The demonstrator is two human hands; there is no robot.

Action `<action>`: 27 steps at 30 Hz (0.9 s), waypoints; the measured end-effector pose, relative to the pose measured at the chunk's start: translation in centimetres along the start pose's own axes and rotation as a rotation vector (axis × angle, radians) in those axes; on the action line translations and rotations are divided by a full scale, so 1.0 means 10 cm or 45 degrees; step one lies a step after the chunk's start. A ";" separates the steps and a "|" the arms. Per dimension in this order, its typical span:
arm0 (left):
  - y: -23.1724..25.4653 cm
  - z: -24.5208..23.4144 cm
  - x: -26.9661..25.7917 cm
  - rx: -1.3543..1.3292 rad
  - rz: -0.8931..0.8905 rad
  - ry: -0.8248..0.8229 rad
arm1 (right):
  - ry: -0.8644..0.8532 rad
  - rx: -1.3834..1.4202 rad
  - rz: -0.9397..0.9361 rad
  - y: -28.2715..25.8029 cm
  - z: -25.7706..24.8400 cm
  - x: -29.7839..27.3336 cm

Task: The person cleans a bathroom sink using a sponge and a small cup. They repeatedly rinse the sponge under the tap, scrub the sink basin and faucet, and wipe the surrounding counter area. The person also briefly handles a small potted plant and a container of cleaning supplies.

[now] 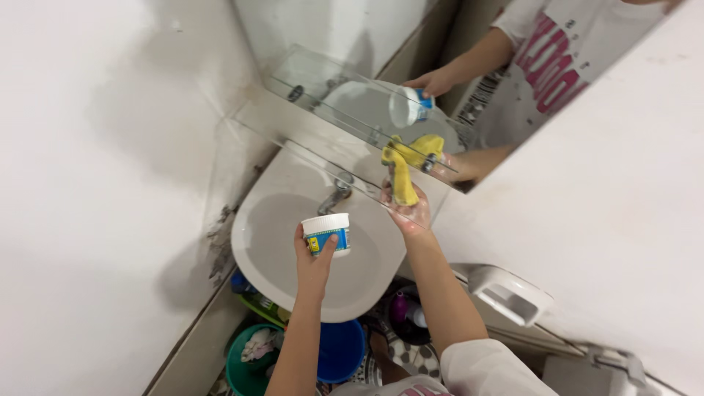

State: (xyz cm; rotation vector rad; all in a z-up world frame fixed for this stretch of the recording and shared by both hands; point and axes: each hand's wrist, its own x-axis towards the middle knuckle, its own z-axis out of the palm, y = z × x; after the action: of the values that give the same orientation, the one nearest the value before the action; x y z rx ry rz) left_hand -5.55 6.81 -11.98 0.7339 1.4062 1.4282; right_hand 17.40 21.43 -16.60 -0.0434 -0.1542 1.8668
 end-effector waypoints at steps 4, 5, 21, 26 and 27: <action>-0.11 0.15 -0.02 -0.013 -0.004 -0.080 | 0.153 0.105 -0.061 -0.32 -0.02 -0.41; -0.12 0.20 -0.02 -0.020 0.008 -0.097 | 0.285 0.276 -0.041 -0.40 0.00 -0.48; -0.27 0.33 -0.01 -0.076 -0.018 -0.217 | 0.368 -0.351 0.010 -0.30 0.04 -1.46; -0.31 0.03 0.05 -0.024 -0.030 -0.071 | 0.348 -0.211 -0.199 0.23 0.68 -1.32; -0.30 -0.03 0.05 -0.014 -0.034 -0.047 | 0.243 -0.334 -0.113 0.33 0.80 -1.30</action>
State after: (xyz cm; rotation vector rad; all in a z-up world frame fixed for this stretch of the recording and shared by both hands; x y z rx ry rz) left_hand -5.38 6.79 -14.99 0.7284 1.3737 1.3937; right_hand 17.25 7.36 -9.77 -0.3877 -0.2636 1.7336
